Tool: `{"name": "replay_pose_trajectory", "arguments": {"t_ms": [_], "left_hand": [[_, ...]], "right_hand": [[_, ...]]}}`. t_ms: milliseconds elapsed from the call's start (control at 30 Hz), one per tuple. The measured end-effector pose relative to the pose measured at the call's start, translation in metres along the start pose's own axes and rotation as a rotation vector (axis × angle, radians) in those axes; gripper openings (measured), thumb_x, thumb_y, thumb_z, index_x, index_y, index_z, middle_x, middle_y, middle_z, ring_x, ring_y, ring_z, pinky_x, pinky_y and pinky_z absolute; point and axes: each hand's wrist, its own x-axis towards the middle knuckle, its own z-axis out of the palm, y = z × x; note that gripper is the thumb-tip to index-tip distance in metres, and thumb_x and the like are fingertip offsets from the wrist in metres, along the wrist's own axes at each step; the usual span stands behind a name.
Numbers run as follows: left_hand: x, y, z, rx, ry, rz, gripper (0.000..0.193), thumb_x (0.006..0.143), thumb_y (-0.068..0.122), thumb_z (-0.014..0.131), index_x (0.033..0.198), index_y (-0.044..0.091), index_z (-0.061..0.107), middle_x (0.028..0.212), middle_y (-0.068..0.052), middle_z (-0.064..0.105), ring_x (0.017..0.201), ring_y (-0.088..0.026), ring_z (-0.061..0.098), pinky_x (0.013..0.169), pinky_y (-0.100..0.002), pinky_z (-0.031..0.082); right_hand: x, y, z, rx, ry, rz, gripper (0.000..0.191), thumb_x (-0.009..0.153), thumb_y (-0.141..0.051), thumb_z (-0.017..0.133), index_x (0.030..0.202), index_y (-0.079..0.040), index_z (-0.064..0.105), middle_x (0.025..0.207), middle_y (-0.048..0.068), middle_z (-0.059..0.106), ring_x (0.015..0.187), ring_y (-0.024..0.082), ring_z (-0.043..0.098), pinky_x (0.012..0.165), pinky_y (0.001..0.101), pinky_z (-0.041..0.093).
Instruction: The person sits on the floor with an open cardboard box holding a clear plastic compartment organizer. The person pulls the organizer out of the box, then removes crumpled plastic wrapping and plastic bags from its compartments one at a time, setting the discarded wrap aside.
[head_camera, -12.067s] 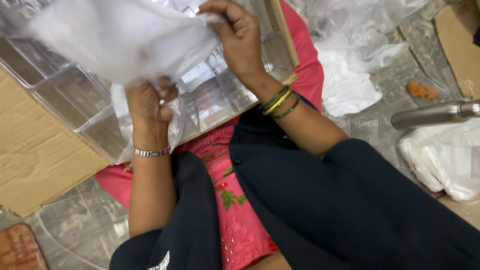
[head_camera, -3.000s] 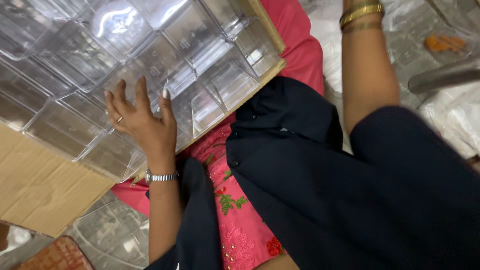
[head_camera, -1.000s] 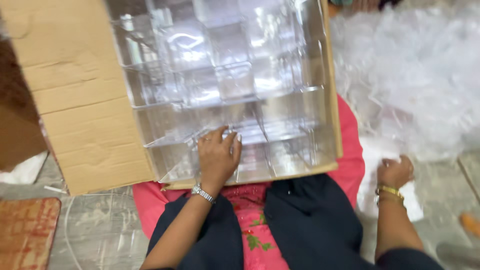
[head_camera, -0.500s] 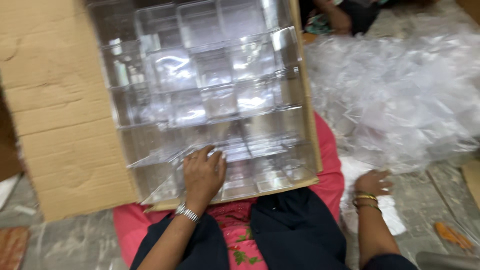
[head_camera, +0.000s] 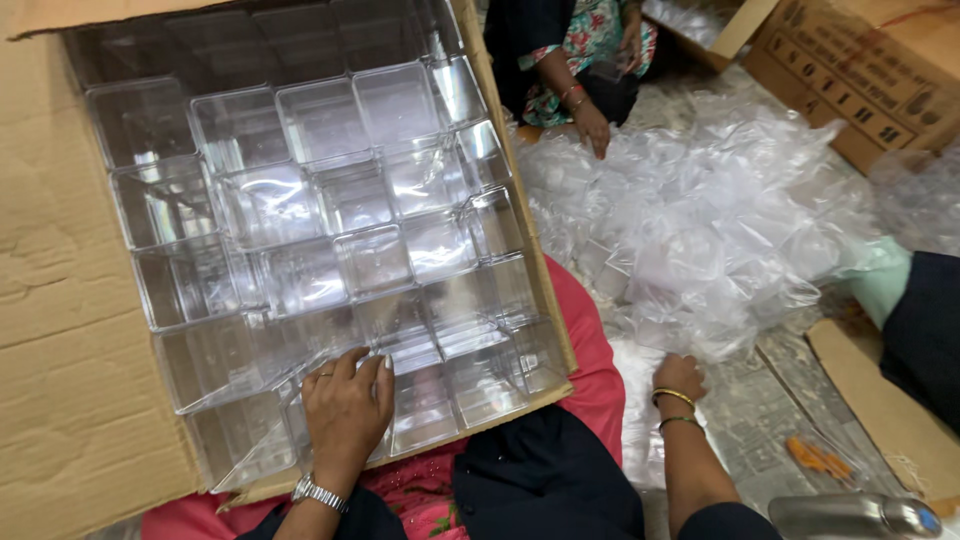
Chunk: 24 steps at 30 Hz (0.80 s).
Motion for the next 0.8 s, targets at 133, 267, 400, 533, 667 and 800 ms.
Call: {"name": "replay_pose_trajectory", "arguments": {"t_ms": [133,267,400,533,667,800], "left_hand": [[-0.003,-0.002,-0.004,0.003,0.024,0.031,0.019,0.091,0.026,0.067,0.092,0.011,0.078,0.107,-0.008,0.075,0.095,-0.028,0.069,0.093,-0.044,0.045],[-0.007,-0.003,-0.004,0.003,0.001,0.029,0.020,0.094,0.027,0.067,0.092,0.011,0.078,0.107,-0.007,0.075,0.094,-0.027,0.068,0.091,-0.044,0.045],[-0.007,-0.004,-0.004,0.000,0.000,0.039,0.021,0.096,0.027,0.066,0.093,0.011,0.079,0.107,-0.007,0.075,0.095,-0.027,0.068,0.092,-0.044,0.045],[-0.008,-0.005,-0.005,0.015,0.008,0.049,0.022,0.097,0.028,0.066,0.094,0.011,0.078,0.107,-0.006,0.075,0.095,-0.027,0.068,0.093,-0.043,0.045],[-0.009,-0.006,-0.004,0.017,0.002,0.050,0.022,0.096,0.028,0.066,0.094,0.011,0.079,0.107,-0.006,0.075,0.093,-0.026,0.069,0.093,-0.043,0.045],[-0.009,-0.008,-0.002,0.013,0.000,0.062,0.022,0.097,0.028,0.066,0.095,0.011,0.079,0.107,-0.006,0.075,0.093,-0.026,0.069,0.094,-0.043,0.045]], "right_hand": [[-0.027,0.010,0.008,0.086,0.084,-0.083,0.023,0.098,-0.027,0.061,0.112,-0.017,0.076,0.132,0.012,0.061,0.112,0.041,0.064,0.089,0.0520,0.057],[-0.041,0.013,0.016,0.067,0.089,-0.090,0.026,0.092,-0.031,0.067,0.106,-0.012,0.077,0.133,0.010,0.060,0.114,0.038,0.063,0.090,0.0498,0.057],[-0.033,0.004,0.014,0.087,-0.029,0.035,0.028,0.088,-0.027,0.069,0.107,-0.008,0.076,0.131,0.012,0.055,0.119,0.039,0.058,0.089,0.0526,0.056],[-0.030,-0.003,0.011,0.123,0.016,0.064,0.022,0.092,-0.018,0.063,0.106,-0.008,0.076,0.132,0.012,0.054,0.118,0.040,0.056,0.088,0.0563,0.055],[-0.042,0.003,0.016,-0.013,0.232,-0.092,0.015,0.087,-0.016,0.065,0.089,-0.012,0.079,0.121,0.009,0.060,0.116,0.035,0.057,0.089,0.0517,0.050],[-0.052,0.010,0.020,-0.067,0.496,-0.374,0.013,0.081,-0.014,0.067,0.075,-0.016,0.078,0.104,0.004,0.064,0.107,0.027,0.058,0.093,0.0504,0.041]]}}
